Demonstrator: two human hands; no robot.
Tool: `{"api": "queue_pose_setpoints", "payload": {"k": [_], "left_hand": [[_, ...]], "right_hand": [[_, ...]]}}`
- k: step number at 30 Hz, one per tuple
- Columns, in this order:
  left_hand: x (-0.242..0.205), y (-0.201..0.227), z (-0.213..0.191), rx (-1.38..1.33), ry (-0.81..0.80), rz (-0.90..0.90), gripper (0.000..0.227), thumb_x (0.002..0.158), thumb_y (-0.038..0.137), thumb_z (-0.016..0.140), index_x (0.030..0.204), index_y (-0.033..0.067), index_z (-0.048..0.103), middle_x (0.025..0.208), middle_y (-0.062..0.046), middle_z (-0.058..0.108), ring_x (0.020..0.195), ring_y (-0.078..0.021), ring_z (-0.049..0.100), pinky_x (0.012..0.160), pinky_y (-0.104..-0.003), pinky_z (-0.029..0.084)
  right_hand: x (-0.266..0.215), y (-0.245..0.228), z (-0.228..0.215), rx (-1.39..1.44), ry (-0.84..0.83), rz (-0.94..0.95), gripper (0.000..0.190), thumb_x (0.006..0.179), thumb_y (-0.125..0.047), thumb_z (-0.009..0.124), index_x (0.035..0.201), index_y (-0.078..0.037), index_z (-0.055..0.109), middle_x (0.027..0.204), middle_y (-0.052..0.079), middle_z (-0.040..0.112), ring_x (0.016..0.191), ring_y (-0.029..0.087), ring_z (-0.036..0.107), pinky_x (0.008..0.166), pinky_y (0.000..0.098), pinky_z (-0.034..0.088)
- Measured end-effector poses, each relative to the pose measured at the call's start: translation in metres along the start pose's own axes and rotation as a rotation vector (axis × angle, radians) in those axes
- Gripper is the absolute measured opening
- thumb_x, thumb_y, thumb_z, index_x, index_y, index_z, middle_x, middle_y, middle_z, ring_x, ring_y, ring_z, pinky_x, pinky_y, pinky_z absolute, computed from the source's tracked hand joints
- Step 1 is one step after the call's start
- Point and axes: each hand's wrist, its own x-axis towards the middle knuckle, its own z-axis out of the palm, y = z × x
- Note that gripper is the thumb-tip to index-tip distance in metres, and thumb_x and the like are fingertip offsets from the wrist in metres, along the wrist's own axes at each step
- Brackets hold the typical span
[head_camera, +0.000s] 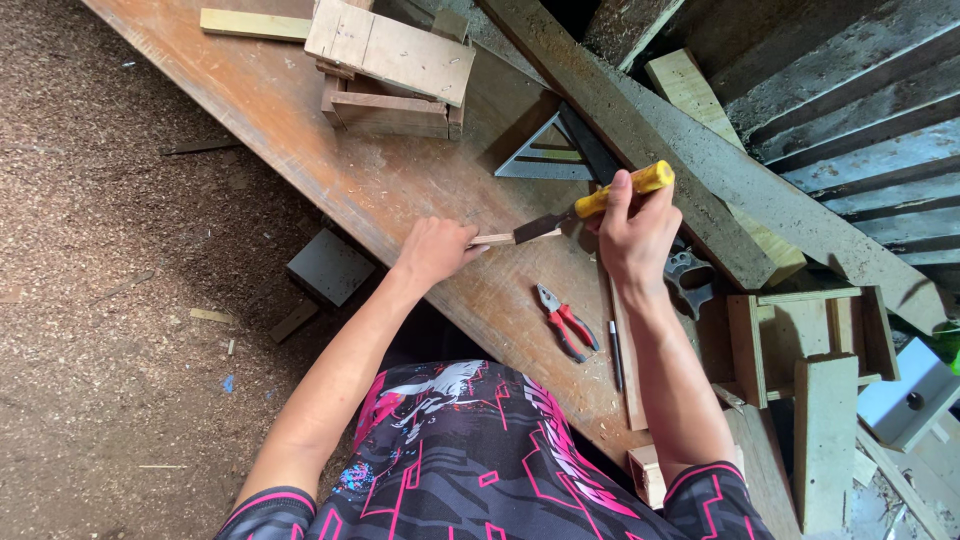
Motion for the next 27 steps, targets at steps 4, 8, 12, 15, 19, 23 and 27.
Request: {"api": "queue_pose_setpoints", "payload": {"k": [4,8,12,15,19,23,27], "left_hand": [[-0.001,0.006,-0.014,-0.089,-0.117,-0.092,0.049,0.089,0.052,0.069,0.108,0.0073,0.069,0.083,-0.011,0.075,0.088,-0.0302,0.072,0.077,-0.046,0.057],[0.007,0.018,-0.043,-0.268,0.373,0.175,0.06,0.092,0.052,0.065,0.129,0.0045,0.066,0.118,-0.019,0.073,0.112,-0.0307,0.067,0.094,-0.046,0.054],[0.035,0.059,-0.079,-0.591,0.582,0.364,0.068,0.098,0.057,0.063,0.137,0.0019,0.062,0.125,-0.015,0.072,0.124,-0.0278,0.065,0.109,-0.044,0.054],[0.052,0.092,-0.106,-0.717,0.518,0.407,0.077,0.096,0.061,0.068,0.143,0.0018,0.058,0.128,-0.013,0.073,0.127,-0.0277,0.065,0.112,-0.046,0.053],[0.073,0.119,-0.128,-0.781,0.316,0.505,0.072,0.091,0.053,0.078,0.141,0.0043,0.061,0.123,-0.012,0.075,0.116,-0.0259,0.071,0.103,-0.041,0.058],[0.075,0.127,-0.129,-0.83,0.335,0.455,0.045,0.1,0.04,0.077,0.132,0.0089,0.071,0.117,-0.011,0.079,0.107,-0.0206,0.079,0.095,-0.033,0.064],[0.07,0.123,-0.126,-1.004,0.257,0.347,0.062,0.093,0.04,0.078,0.135,0.0011,0.055,0.114,-0.015,0.072,0.09,-0.0172,0.077,0.075,-0.027,0.064]], "right_hand": [[-0.012,-0.006,0.005,-0.015,0.006,-0.072,0.032,0.111,-0.027,0.06,0.111,0.003,0.05,0.075,0.013,0.073,0.061,0.02,0.074,0.053,0.0299,0.057],[-0.014,-0.006,0.008,-0.146,0.04,-0.16,0.027,0.111,-0.024,0.063,0.108,-0.001,0.051,0.074,0.014,0.071,0.062,0.027,0.074,0.054,0.0337,0.054],[-0.014,-0.003,0.01,-0.167,0.046,-0.182,0.029,0.109,-0.023,0.065,0.11,0.0,0.049,0.076,0.015,0.071,0.064,0.031,0.073,0.055,0.0355,0.054],[-0.018,-0.005,0.011,-0.127,0.022,-0.257,0.028,0.111,-0.022,0.065,0.112,-0.001,0.048,0.083,0.015,0.073,0.071,0.031,0.075,0.057,0.0352,0.054],[-0.019,-0.013,0.012,-0.011,-0.017,-0.228,0.032,0.105,-0.017,0.067,0.122,0.001,0.047,0.09,0.015,0.071,0.075,0.031,0.075,0.062,0.0375,0.057],[-0.02,-0.013,0.012,-0.138,0.028,-0.449,0.03,0.097,-0.012,0.07,0.12,-0.002,0.053,0.098,0.017,0.068,0.082,0.036,0.073,0.069,0.04,0.057],[-0.025,-0.003,0.016,-0.174,0.008,-0.292,0.023,0.1,-0.014,0.074,0.113,-0.002,0.059,0.093,0.016,0.068,0.078,0.037,0.072,0.065,0.0407,0.056]]}}
